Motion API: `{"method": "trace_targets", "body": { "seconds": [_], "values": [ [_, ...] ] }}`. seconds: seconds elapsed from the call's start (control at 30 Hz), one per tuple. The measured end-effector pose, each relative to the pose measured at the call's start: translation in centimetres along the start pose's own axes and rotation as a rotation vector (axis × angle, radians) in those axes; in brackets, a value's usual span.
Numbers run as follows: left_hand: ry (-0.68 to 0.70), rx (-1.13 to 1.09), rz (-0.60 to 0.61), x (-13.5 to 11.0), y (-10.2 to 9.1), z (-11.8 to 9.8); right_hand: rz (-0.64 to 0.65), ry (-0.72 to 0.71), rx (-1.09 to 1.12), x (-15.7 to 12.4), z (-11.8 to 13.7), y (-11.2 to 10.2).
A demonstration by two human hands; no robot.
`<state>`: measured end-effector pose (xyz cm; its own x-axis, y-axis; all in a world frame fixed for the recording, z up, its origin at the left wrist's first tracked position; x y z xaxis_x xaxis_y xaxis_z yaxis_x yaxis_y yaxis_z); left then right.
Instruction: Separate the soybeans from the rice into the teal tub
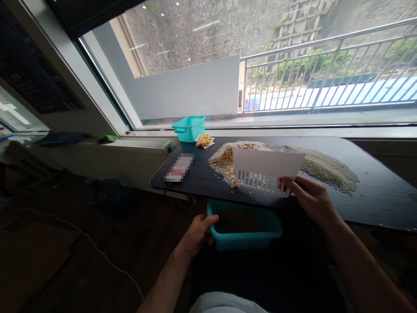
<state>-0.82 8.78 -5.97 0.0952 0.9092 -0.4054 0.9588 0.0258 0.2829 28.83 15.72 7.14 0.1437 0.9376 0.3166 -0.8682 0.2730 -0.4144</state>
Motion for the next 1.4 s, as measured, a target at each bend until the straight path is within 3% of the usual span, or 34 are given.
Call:
{"method": "trace_targets", "body": {
  "seconds": [0.8,1.1,1.4],
  "values": [
    [-0.008,-0.024,0.014,0.1,-0.1,0.2,0.06,-0.024,-0.009,-0.1,0.6,0.6],
    [-0.01,-0.03,0.013,0.1,-0.1,0.1,0.009,0.006,-0.02,0.0,-0.1,0.3],
    [0.004,-0.054,-0.011,0.1,-0.2,-0.1,0.043,-0.061,-0.031,-0.2,0.9,0.2]
  ]
}}
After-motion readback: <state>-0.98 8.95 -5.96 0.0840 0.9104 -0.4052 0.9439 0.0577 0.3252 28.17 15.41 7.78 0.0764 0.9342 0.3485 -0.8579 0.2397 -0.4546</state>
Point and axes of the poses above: each hand's wrist, its own x-axis towards the middle knuckle, its own y-axis out of the palm, z = x × y, the point moved 9 cm from there along x, towards the middle knuckle, and after that the axes turned 6 degrees about -x, right-handed, at the moved point
